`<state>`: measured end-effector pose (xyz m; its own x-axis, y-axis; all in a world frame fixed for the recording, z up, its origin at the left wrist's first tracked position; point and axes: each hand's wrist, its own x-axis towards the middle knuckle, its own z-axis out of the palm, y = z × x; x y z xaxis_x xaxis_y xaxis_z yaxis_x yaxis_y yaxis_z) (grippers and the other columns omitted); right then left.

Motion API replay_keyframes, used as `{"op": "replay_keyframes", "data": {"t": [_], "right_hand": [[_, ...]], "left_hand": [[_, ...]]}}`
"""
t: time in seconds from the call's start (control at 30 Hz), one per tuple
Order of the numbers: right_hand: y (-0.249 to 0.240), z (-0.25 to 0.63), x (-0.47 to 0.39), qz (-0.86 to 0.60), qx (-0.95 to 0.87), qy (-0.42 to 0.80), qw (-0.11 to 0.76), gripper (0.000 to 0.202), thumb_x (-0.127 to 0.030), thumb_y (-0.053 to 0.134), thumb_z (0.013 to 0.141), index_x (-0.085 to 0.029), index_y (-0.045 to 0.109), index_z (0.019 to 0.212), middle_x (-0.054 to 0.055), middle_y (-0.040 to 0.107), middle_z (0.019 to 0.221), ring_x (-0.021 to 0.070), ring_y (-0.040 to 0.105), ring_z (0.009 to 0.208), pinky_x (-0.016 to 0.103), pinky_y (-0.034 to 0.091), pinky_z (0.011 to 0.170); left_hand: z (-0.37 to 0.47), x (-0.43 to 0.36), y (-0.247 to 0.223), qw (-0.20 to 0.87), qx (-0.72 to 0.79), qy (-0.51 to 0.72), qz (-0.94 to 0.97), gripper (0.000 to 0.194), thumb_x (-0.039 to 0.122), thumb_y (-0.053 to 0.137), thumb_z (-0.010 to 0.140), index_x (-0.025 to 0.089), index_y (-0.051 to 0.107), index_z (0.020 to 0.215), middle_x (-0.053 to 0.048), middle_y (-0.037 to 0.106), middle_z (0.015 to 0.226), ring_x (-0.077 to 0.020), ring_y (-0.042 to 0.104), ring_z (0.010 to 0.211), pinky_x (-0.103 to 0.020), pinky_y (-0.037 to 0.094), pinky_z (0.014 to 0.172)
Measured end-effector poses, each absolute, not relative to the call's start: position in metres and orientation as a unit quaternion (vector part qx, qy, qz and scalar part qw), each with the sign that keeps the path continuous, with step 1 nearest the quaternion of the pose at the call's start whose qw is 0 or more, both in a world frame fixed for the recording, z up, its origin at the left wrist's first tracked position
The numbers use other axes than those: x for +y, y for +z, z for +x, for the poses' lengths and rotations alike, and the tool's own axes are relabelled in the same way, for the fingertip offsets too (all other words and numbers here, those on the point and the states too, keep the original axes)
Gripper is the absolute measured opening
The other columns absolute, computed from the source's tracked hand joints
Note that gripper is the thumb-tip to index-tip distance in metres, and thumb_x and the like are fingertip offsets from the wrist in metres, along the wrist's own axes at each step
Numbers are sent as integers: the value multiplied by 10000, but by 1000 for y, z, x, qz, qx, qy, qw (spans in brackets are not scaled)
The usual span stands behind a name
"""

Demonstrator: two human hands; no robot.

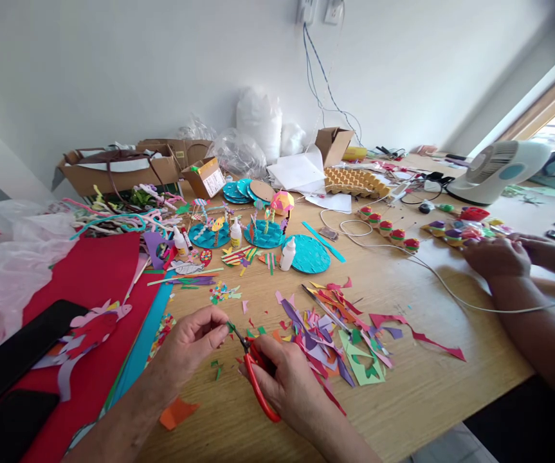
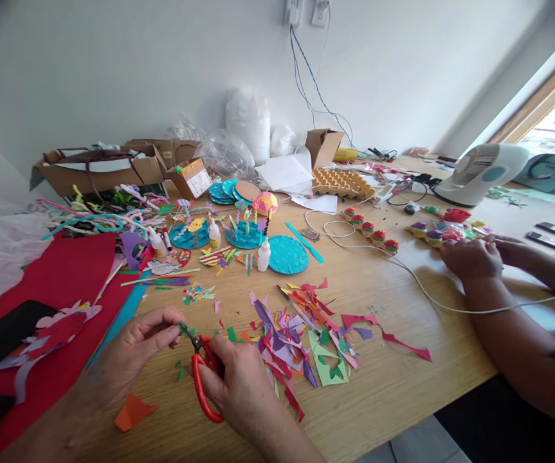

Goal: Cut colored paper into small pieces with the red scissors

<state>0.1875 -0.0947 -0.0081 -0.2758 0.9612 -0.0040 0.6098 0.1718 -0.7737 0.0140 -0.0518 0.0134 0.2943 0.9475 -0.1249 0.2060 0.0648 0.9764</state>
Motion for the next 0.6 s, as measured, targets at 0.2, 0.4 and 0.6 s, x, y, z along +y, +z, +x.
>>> {"op": "replay_keyframes", "data": {"t": [0.2, 0.4, 0.6], "right_hand": [[-6, 187, -94, -547, -726, 338, 246, 226, -231, 498, 803, -183, 385, 613, -70, 350, 519, 65, 277, 472, 195, 178, 446], [-10, 188, -93, -547, -728, 334, 243, 223, -253, 510, 808, -178, 420, 618, -72, 357, 516, 64, 283, 468, 194, 181, 442], [-11, 187, -92, -543, -729, 334, 250, 207, -241, 511, 808, -174, 442, 624, -68, 374, 526, 65, 299, 468, 194, 191, 441]], "left_hand": [[13, -53, 12, 543, 490, 348, 586, 120, 290, 523, 748, 191, 558, 690, 49, 441, 608, -123, 414, 621, -219, 349, 593], [13, -53, 17, 529, 498, 348, 592, 120, 297, 527, 731, 189, 555, 686, 48, 452, 595, -125, 430, 610, -221, 363, 585], [15, -55, 20, 515, 517, 353, 585, 140, 323, 512, 748, 194, 553, 714, 42, 461, 612, -130, 447, 623, -225, 381, 603]]}}
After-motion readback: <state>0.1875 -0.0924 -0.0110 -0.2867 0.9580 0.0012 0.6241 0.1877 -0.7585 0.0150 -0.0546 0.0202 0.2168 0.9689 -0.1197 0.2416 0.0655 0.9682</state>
